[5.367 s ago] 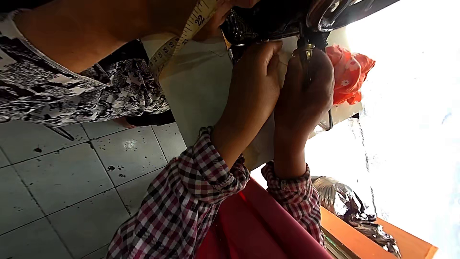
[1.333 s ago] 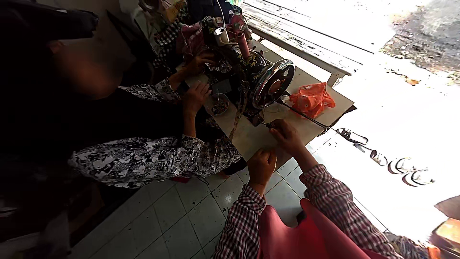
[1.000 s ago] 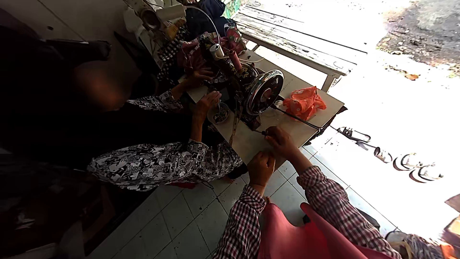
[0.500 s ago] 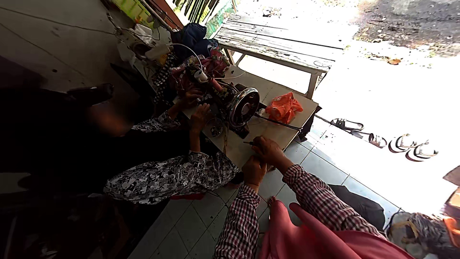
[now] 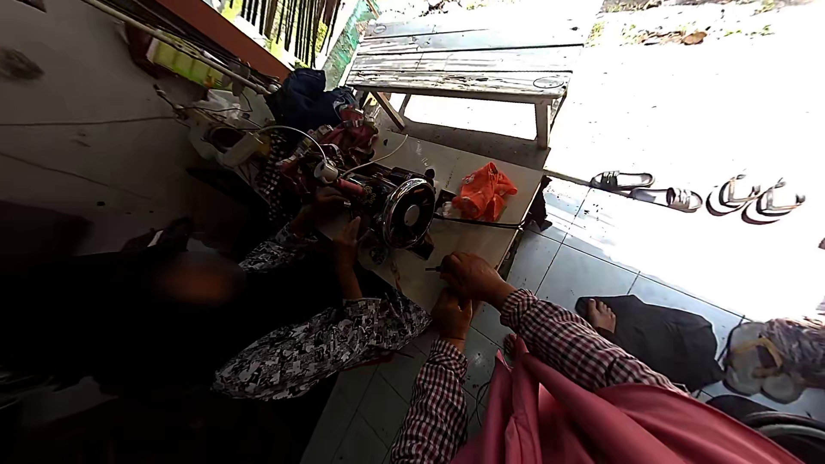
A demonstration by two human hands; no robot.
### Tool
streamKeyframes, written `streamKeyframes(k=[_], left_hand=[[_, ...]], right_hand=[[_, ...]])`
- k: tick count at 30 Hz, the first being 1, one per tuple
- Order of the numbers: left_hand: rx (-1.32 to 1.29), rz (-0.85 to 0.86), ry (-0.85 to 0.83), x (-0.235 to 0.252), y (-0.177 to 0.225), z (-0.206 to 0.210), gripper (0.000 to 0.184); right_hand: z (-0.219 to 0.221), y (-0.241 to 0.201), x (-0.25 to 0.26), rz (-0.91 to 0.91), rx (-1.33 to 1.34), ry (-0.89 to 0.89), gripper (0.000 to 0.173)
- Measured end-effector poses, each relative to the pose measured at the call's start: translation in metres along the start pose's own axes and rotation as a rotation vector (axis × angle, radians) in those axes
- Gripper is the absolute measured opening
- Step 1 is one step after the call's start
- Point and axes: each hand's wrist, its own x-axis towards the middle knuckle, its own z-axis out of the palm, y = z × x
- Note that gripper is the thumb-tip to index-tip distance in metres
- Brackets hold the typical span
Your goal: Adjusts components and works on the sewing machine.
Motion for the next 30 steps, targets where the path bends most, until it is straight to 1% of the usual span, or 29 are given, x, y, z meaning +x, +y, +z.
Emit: streamKeyframes(k=[16, 30], left_hand=[[0.006, -0.002, 0.008, -0.0003, -0.0007, -0.0006, 0.018], [-0.04, -0.046, 0.003, -0.0007, 0.0007, -0.0005, 0.017]], right_hand=[[0.0034, 0.0029, -0.0004, -0.035, -0.011, 0.024, 0.041], [0.0062, 0.004, -0.0015, -0.067, -0.029, 0.078, 0.038]])
